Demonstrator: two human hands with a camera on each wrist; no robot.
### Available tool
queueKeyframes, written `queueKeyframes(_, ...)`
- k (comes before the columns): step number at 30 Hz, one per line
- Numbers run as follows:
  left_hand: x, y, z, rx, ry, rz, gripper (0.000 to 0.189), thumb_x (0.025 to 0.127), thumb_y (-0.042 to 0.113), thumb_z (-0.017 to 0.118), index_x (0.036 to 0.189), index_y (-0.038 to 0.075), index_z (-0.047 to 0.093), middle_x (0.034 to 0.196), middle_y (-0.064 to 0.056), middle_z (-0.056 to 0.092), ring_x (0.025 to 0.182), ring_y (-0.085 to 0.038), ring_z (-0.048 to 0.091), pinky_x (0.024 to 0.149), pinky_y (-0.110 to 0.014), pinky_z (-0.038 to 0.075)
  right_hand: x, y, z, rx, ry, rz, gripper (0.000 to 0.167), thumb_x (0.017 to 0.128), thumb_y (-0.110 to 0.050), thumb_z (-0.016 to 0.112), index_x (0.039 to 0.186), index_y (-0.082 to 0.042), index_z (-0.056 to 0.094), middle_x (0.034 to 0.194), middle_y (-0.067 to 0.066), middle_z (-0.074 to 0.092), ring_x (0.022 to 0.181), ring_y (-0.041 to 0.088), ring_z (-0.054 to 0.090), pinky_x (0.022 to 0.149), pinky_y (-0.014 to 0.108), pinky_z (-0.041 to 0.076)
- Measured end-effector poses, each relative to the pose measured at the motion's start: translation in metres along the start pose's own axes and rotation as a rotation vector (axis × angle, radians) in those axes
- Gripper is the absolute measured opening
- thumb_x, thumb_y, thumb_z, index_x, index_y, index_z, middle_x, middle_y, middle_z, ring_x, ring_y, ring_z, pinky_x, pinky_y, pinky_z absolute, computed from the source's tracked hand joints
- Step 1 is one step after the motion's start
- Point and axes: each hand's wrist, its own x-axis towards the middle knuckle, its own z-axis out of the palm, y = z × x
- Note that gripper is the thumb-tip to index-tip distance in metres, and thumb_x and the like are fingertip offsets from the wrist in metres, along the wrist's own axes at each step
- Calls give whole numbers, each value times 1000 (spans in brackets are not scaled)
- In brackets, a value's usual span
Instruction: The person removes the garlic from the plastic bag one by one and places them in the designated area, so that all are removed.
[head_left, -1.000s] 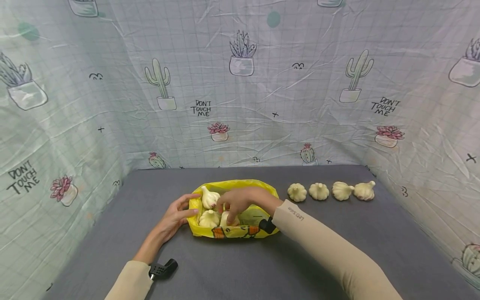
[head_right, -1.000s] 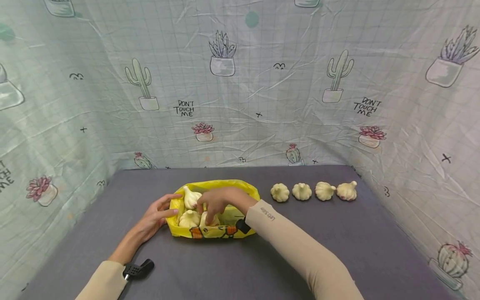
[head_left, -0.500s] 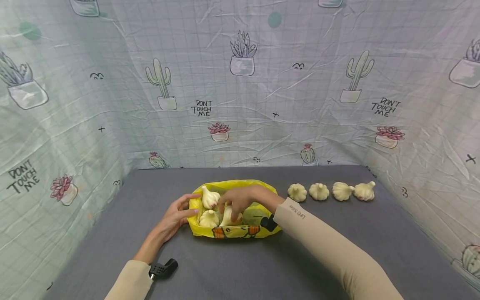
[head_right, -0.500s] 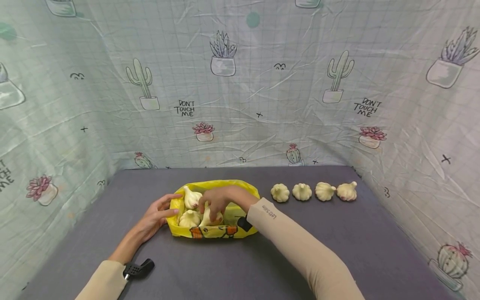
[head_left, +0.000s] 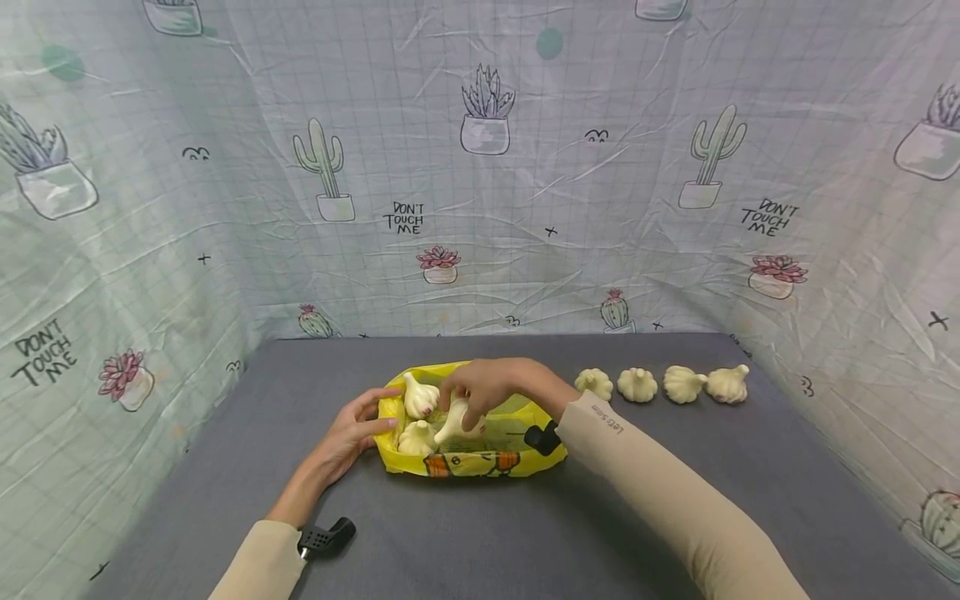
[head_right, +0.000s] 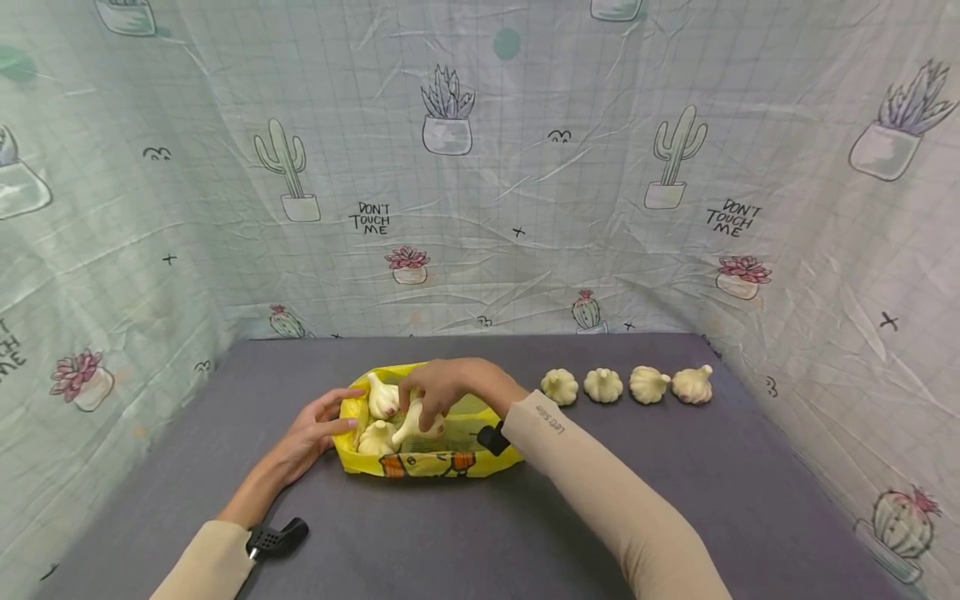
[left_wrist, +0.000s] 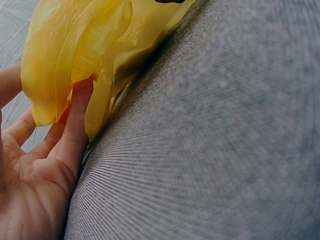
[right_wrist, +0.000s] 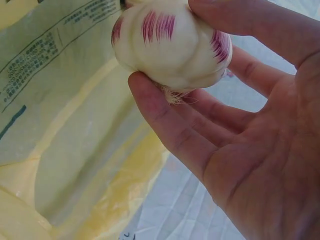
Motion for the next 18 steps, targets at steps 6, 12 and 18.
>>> queueKeyframes(6,-1,1,1,-6,-8,-1,59,100,11,65,153,6,42,159,-24,37,116,-22,63,87,-38,61,-8,-1,-4,27,33,-9,36,88,-14,78,120,-18,63,82,-3,51,71,11,46,68,28,46)
queueKeyframes(12,-1,1,0,-6,0,-9,58,99,11,66,152,6,44,158,-23,39,115,-22,63,87,-39,60,-15,0,-7,-22,77,-79,39,89,-17,77,127,-19,68,82,-3,49,71,12,41,66,28,39)
queueKeyframes(18,1,0,0,-4,-7,2,59,99,10,66,153,4,42,159,-26,36,114,-22,63,87,-38,60,-24,0,-8,-53,133,-93,35,90,-19,79,123,-21,70,98,-4,62,81,13,52,72,28,45)
